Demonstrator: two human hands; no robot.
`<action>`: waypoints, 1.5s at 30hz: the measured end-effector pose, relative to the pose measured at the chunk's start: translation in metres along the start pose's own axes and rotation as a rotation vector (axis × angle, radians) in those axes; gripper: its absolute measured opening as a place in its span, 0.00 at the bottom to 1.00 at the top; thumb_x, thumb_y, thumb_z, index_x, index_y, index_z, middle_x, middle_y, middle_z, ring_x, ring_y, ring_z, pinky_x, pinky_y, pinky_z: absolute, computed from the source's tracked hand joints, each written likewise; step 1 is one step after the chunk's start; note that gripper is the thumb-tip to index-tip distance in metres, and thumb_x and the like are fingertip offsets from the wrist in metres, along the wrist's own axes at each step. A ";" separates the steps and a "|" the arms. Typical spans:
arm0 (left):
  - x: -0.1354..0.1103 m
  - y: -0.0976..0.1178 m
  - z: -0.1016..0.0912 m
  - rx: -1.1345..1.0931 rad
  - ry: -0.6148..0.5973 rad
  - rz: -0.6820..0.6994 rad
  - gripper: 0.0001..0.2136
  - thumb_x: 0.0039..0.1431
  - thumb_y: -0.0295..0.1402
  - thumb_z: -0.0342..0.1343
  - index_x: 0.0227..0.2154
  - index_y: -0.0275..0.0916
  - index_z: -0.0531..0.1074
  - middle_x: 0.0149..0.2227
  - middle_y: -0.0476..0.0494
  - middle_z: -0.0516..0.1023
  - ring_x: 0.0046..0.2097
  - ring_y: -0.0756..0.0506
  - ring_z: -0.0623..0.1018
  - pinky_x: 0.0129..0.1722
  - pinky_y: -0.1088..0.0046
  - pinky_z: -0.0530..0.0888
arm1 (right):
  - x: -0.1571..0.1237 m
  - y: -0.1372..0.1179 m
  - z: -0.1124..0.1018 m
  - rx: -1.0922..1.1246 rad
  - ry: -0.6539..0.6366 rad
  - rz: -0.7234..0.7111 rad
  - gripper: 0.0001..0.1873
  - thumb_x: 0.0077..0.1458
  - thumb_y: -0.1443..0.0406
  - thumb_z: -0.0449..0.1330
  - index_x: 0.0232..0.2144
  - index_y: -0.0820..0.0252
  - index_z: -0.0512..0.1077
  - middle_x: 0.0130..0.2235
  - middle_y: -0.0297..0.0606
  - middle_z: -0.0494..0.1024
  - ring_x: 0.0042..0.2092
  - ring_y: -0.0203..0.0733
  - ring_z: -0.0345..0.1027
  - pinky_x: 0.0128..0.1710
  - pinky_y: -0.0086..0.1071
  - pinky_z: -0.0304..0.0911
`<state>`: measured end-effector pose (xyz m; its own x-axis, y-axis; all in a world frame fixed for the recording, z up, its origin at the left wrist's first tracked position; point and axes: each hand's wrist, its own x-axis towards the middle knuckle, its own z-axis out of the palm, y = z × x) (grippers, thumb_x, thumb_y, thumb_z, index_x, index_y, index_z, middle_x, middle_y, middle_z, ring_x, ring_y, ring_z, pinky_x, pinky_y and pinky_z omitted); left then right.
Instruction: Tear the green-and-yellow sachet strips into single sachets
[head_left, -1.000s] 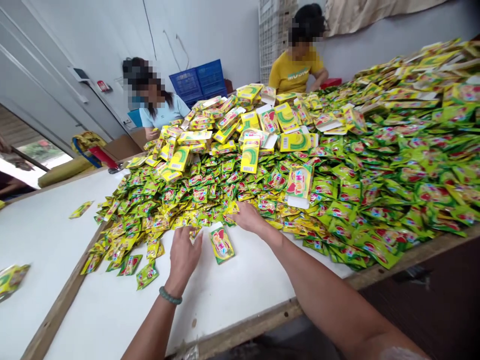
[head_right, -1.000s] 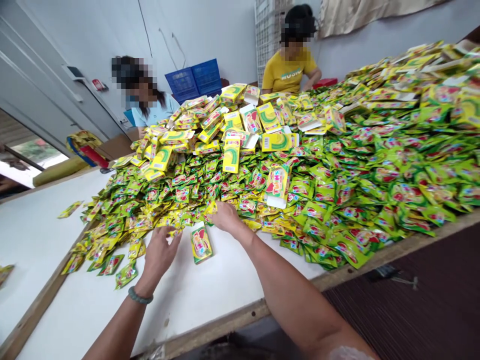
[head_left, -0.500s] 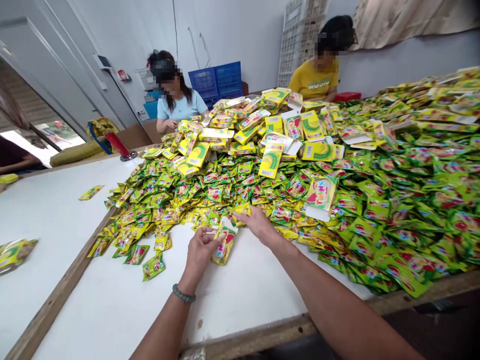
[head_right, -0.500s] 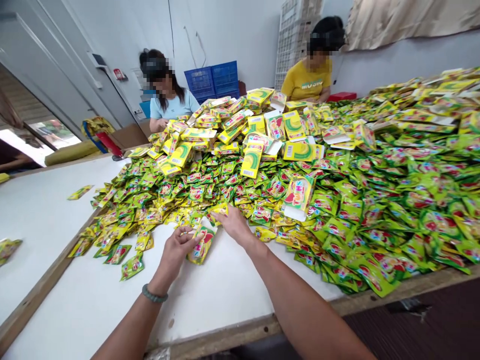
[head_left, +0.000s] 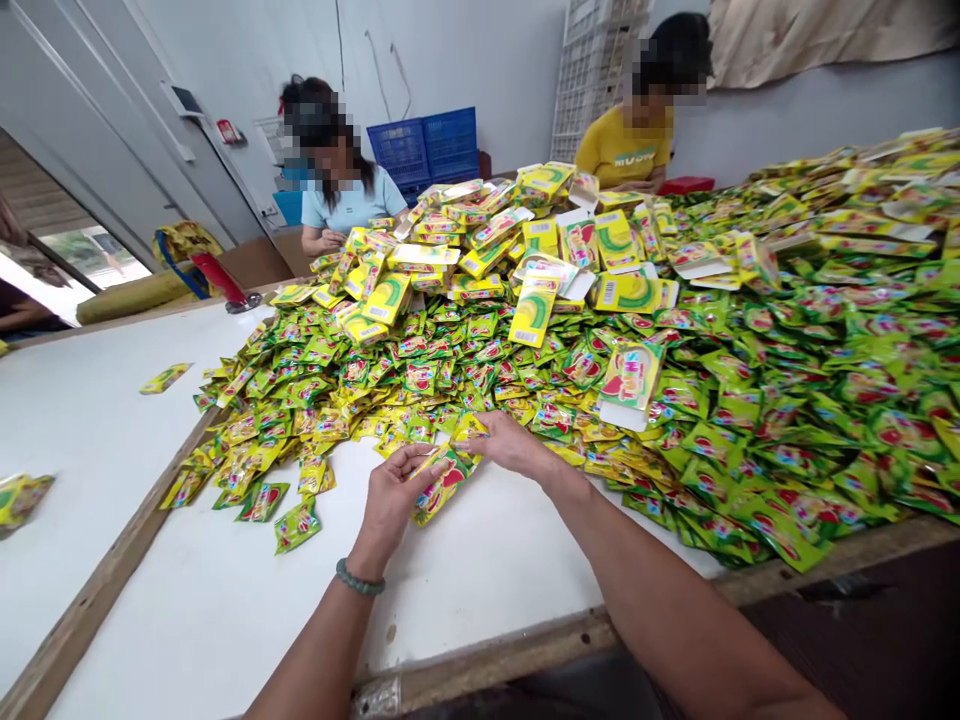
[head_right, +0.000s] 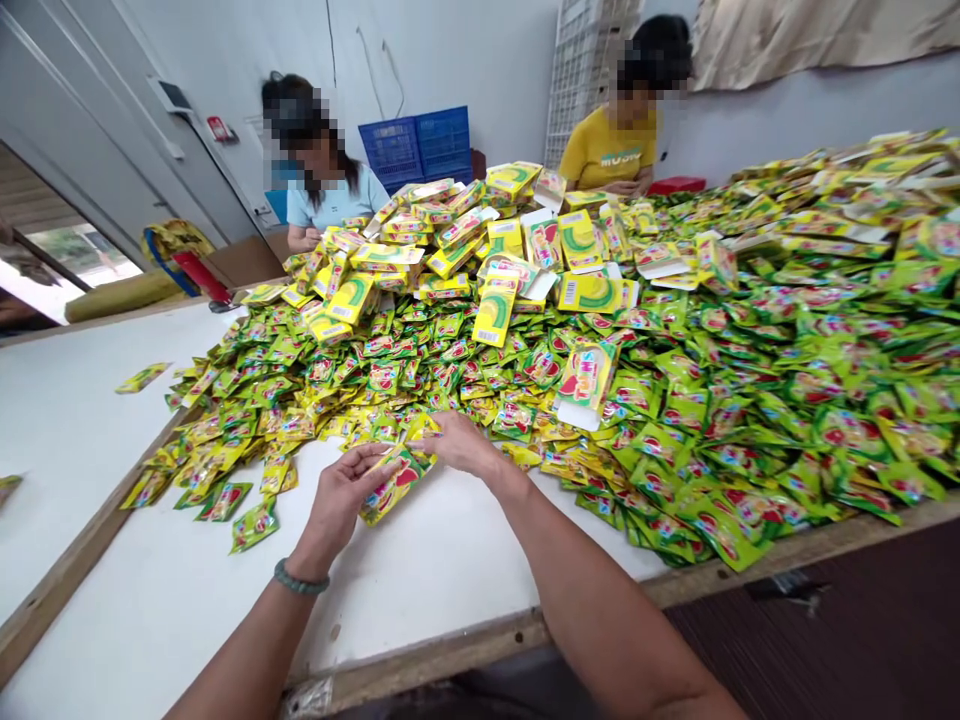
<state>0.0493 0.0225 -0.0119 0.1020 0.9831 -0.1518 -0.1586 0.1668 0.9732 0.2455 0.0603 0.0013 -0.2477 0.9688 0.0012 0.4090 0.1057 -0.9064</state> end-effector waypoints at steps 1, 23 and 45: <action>0.001 0.000 0.000 0.015 -0.013 -0.001 0.20 0.40 0.34 0.67 0.38 0.34 0.72 0.36 0.42 0.80 0.35 0.45 0.79 0.38 0.70 0.75 | 0.000 -0.001 0.000 0.011 0.011 -0.025 0.13 0.44 0.57 0.60 0.24 0.62 0.71 0.23 0.30 0.68 0.27 0.33 0.57 0.26 0.26 0.51; -0.005 0.009 0.004 -0.142 0.105 -0.033 0.19 0.38 0.33 0.69 0.36 0.34 0.74 0.33 0.42 0.81 0.34 0.45 0.79 0.38 0.69 0.75 | -0.004 -0.015 0.007 -0.071 0.242 -0.039 0.14 0.46 0.55 0.60 0.22 0.60 0.68 0.22 0.28 0.67 0.26 0.33 0.55 0.25 0.26 0.49; -0.006 0.013 0.003 -0.156 -0.055 -0.142 0.19 0.37 0.31 0.69 0.36 0.34 0.75 0.34 0.44 0.81 0.31 0.49 0.79 0.32 0.77 0.74 | -0.004 -0.019 0.024 -0.127 0.229 -0.137 0.08 0.52 0.60 0.60 0.27 0.54 0.79 0.46 0.37 0.72 0.51 0.46 0.56 0.54 0.42 0.49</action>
<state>0.0495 0.0188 0.0024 0.1865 0.9441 -0.2718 -0.2887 0.3171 0.9034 0.2178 0.0492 0.0081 -0.1095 0.9674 0.2283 0.4956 0.2522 -0.8312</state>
